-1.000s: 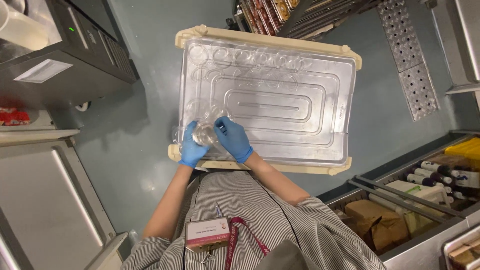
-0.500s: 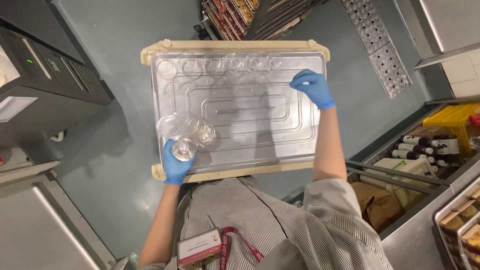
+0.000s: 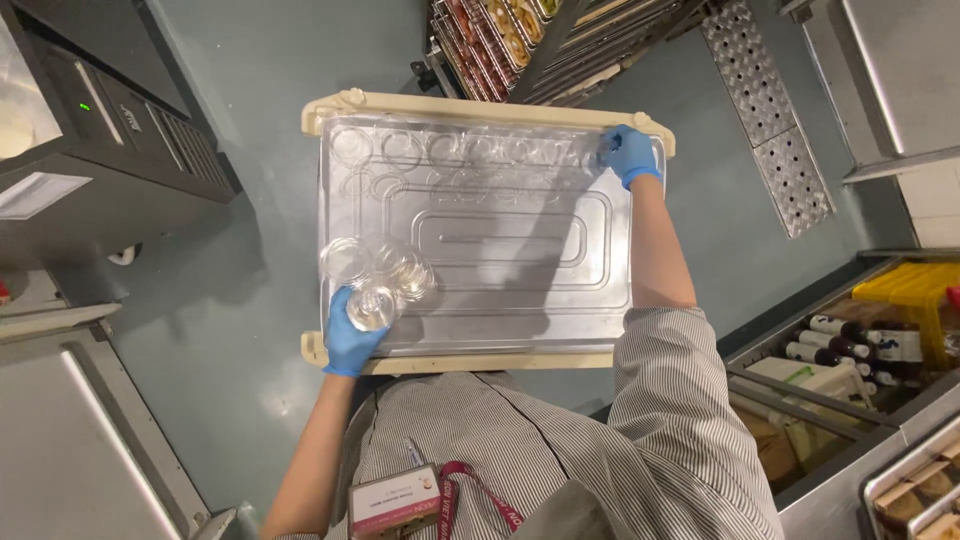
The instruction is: Pouring a white liquid from a pitcher into small plastic cups arranged on a tray.
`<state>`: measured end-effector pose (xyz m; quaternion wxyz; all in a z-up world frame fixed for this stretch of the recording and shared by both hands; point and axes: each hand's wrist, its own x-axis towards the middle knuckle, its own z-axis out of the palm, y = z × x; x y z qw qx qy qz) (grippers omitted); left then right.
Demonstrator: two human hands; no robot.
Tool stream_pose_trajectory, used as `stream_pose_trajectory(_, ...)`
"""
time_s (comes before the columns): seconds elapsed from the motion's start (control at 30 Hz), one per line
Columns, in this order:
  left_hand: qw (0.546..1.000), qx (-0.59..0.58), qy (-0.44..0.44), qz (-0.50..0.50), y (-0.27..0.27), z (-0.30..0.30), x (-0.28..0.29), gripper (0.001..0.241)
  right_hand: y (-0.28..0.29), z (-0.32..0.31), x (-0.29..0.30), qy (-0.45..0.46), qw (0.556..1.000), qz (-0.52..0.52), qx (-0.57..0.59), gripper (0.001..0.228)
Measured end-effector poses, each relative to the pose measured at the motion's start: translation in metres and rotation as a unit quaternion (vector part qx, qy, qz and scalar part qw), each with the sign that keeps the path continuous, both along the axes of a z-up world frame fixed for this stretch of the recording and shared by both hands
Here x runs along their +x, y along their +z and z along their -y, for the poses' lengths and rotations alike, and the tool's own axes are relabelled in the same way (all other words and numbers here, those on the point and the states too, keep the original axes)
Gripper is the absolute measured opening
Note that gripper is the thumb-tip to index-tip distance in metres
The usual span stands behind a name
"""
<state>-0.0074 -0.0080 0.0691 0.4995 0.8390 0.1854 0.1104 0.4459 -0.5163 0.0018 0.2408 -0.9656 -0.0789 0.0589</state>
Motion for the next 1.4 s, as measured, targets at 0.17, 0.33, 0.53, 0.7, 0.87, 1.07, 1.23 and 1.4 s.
stream_pose_trajectory(0.17, 1.0, 0.015, 0.005, -0.004, -0.021, -0.002, -0.005, 0.088, -0.008, -0.013, 0.012, -0.052, 0.992, 0.042, 0.105, 0.017)
stream_pose_trajectory(0.33, 1.0, 0.016, 0.005, -0.002, -0.03, -0.002, -0.006, 0.091, 0.064, -0.06, -0.029, -0.006, 0.986, 0.116, 0.123, 0.055)
stream_pose_trajectory(0.53, 0.999, 0.03, -0.003, 0.033, -0.03, -0.003, -0.005, 0.095, 0.149, -0.245, -0.207, 0.07, 0.947, 0.244, 0.198, 0.032)
stream_pose_trajectory(0.7, 0.996, 0.047, -0.021, 0.076, -0.052, -0.003, -0.006, 0.087, 0.183, -0.353, -0.356, 0.17, 0.962, -0.027, 0.21, 0.033)
stream_pose_trajectory(0.87, 0.999, -0.026, -0.026, -0.003, -0.026, -0.002, -0.005, 0.089, 0.155, -0.356, -0.373, 0.117, 0.963, 0.03, 0.24, 0.022)
stream_pose_trajectory(1.07, 0.994, -0.094, -0.041, 0.038, -0.055, -0.003, -0.005, 0.085, 0.198, -0.354, -0.376, 0.12, 0.946, 0.109, 0.279, 0.02)
stream_pose_trajectory(1.23, 0.996, -0.082, -0.041, 0.011, -0.011, -0.003, 0.002, 0.075, 0.157, -0.253, -0.308, -0.039, 0.856, -0.12, 0.501, 0.015)
stream_pose_trajectory(1.4, 0.999, -0.02, -0.027, 0.017, 0.006, -0.001, 0.002, 0.092, 0.157, -0.055, -0.188, 0.009, 0.938, 0.012, 0.347, 0.042)
